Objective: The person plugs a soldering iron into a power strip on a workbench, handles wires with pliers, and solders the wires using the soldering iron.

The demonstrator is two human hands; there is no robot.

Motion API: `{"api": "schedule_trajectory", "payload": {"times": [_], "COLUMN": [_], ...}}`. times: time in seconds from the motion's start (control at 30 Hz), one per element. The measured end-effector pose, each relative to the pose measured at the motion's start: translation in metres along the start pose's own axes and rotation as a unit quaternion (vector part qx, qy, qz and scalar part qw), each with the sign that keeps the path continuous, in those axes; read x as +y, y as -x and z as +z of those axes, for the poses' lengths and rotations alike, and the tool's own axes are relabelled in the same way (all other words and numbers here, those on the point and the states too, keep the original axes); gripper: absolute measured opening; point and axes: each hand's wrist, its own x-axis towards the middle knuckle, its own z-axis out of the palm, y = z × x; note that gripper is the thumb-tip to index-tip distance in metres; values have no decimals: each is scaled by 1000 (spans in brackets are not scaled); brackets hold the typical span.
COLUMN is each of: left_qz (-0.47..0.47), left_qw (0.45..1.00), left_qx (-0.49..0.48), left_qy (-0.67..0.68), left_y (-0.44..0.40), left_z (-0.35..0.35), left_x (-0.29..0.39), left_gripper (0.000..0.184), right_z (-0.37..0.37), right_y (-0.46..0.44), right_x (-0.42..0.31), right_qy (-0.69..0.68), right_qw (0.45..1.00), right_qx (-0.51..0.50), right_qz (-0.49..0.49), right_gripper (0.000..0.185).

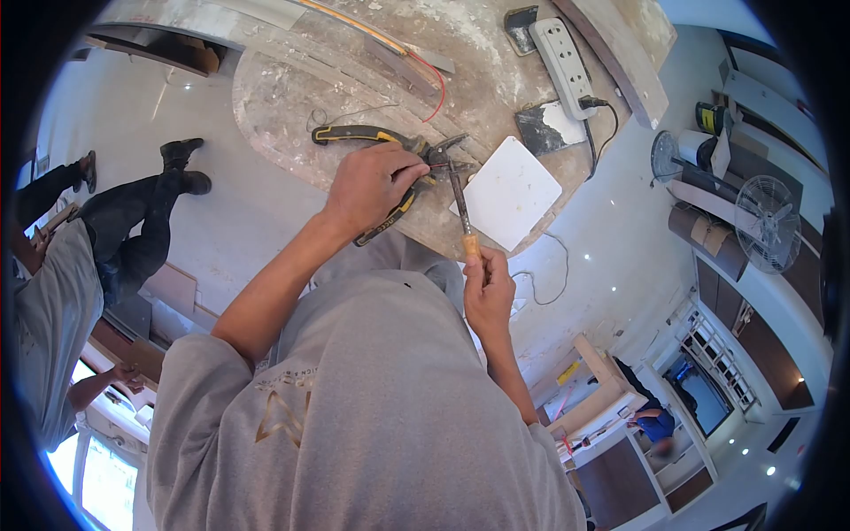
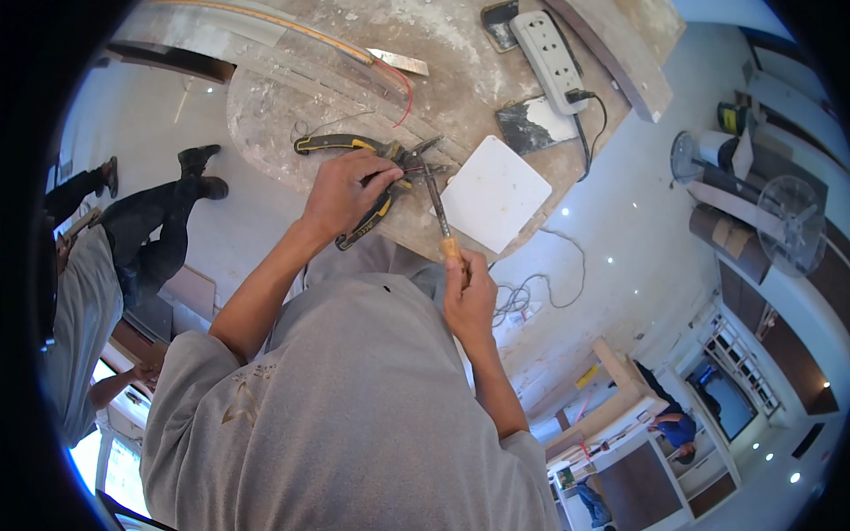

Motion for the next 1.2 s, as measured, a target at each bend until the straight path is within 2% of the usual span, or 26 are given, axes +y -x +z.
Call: {"api": "schedule_trajectory", "payload": {"times": [0.2, 0.8, 0.9, 1.0, 1.2], "left_qz": [-10, -52, -59, -70, -58], "left_qw": [1000, 999, 998, 997, 998], "left_qx": [-7, -6, -6, -10, 10], "left_qy": [-2, -6, -11, -15, -7], "left_y": [-1, -3, -3, -3, -3], "left_z": [-1, -1, -1, -2, 0], "left_x": [1, 8, 9, 11, 11], "left_gripper": [15, 17, 17, 16, 13], "right_z": [1, 1, 1, -1, 1], "right_y": [1, 0, 1, 2, 2], "right_x": [1, 1, 4, 3, 0], "right_qy": [-9, -2, -1, -14, -11], "right_qw": [1000, 1000, 1000, 1000, 999], "right_qx": [-3, -6, 7, 0, -12], "right_qz": [18, 17, -4, 27, 28], "right_gripper": [24, 24, 16, 24, 24]}}
